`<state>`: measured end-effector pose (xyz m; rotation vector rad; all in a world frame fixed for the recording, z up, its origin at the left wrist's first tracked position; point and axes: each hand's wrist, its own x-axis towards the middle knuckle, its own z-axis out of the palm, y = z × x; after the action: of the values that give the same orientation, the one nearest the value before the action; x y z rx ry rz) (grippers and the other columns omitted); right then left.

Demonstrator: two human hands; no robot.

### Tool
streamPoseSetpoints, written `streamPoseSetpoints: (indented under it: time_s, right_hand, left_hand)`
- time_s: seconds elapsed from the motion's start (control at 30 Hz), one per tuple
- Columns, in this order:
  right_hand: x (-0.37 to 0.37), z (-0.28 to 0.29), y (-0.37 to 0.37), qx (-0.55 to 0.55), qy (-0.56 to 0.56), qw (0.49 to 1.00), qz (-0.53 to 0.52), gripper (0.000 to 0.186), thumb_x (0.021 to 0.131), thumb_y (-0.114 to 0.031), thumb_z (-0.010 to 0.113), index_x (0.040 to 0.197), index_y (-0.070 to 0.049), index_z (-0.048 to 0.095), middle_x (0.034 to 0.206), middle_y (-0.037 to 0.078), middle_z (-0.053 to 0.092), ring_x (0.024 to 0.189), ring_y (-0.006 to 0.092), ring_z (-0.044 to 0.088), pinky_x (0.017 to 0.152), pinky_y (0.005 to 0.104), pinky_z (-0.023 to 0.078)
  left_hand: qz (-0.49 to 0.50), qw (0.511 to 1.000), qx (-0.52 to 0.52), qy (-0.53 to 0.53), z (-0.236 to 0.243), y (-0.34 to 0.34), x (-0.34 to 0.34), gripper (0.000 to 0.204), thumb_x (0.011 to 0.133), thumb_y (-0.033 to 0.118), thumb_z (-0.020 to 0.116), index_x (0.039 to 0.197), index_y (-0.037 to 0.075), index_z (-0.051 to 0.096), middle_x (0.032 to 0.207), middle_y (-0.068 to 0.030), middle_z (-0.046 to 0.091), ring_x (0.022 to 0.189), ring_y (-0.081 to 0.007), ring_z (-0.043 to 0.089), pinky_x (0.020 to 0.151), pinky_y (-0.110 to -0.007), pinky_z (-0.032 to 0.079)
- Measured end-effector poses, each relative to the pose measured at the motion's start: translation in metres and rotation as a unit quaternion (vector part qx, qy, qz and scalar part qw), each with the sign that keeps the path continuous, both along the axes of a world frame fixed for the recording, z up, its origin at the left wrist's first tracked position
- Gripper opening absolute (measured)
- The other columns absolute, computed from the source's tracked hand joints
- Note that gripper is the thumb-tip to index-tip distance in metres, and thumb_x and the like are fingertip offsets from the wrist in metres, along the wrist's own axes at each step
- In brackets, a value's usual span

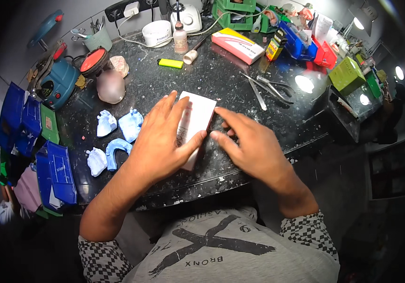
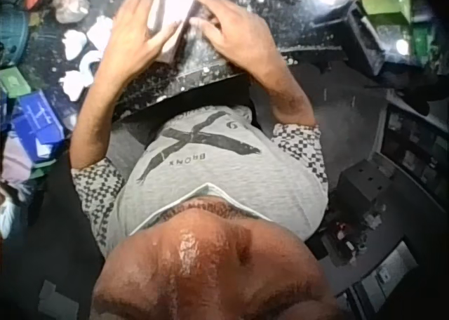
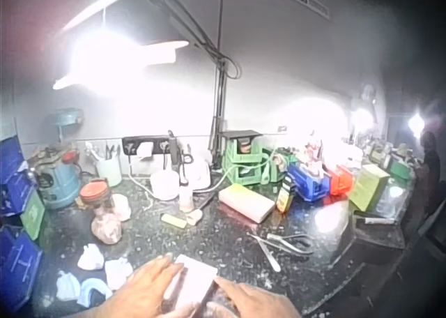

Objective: The person removes a pink wax sheet from a box, holds the sheet over a flame to soften it, and presses the softened wax onto a dental model by hand.

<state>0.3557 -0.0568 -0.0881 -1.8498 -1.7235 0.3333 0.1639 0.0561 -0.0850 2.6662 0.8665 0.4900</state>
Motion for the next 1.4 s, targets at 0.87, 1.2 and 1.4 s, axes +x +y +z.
streamPoseSetpoints:
  time_s: [0.87, 1.2, 1.4]
  right_hand:
    - [0.019, -0.026, 0.008, 0.201, -0.063, 0.972, 0.107, 0.031, 0.083, -0.009, 0.071, 0.114, -0.004, 0.068, 0.112, 0.009, 0.065, 0.107, 0.0257, 0.062, 0.095, 0.0418, 0.048]
    - [0.006, 0.008, 0.011, 0.268, -0.088, 0.954, 0.098, 0.049, 0.085, -0.003, 0.063, 0.134, -0.003, 0.060, 0.123, 0.013, 0.063, 0.121, 0.0276, 0.059, 0.113, 0.0510, 0.036]
    - [0.030, -0.001, 0.010, 0.239, -0.027, 0.970, 0.033, 0.026, 0.088, -0.001, 0.068, 0.113, -0.004, 0.074, 0.092, 0.008, 0.069, 0.085, 0.0208, 0.063, 0.102, 0.0446, 0.045]
  left_hand:
    - [0.029, 0.986, -0.165, 0.009, 0.017, -0.017, 0.003, 0.099, 0.076, 0.020, 0.078, 0.153, -0.007, 0.021, 0.132, -0.0340, 0.053, 0.119, -0.0420, 0.060, 0.100, -0.043, 0.050]
    - [0.019, 0.996, -0.066, -0.056, 0.021, -0.037, -0.030, 0.133, 0.064, 0.023, 0.093, 0.157, -0.005, 0.002, 0.157, -0.0302, 0.029, 0.146, -0.0409, 0.033, 0.117, -0.044, 0.032]
    - [0.140, 0.985, -0.066, -0.075, 0.006, -0.065, -0.065, 0.128, 0.064, 0.030, 0.094, 0.154, -0.011, 0.012, 0.159, -0.0308, 0.022, 0.149, -0.0455, 0.021, 0.121, -0.051, 0.021]
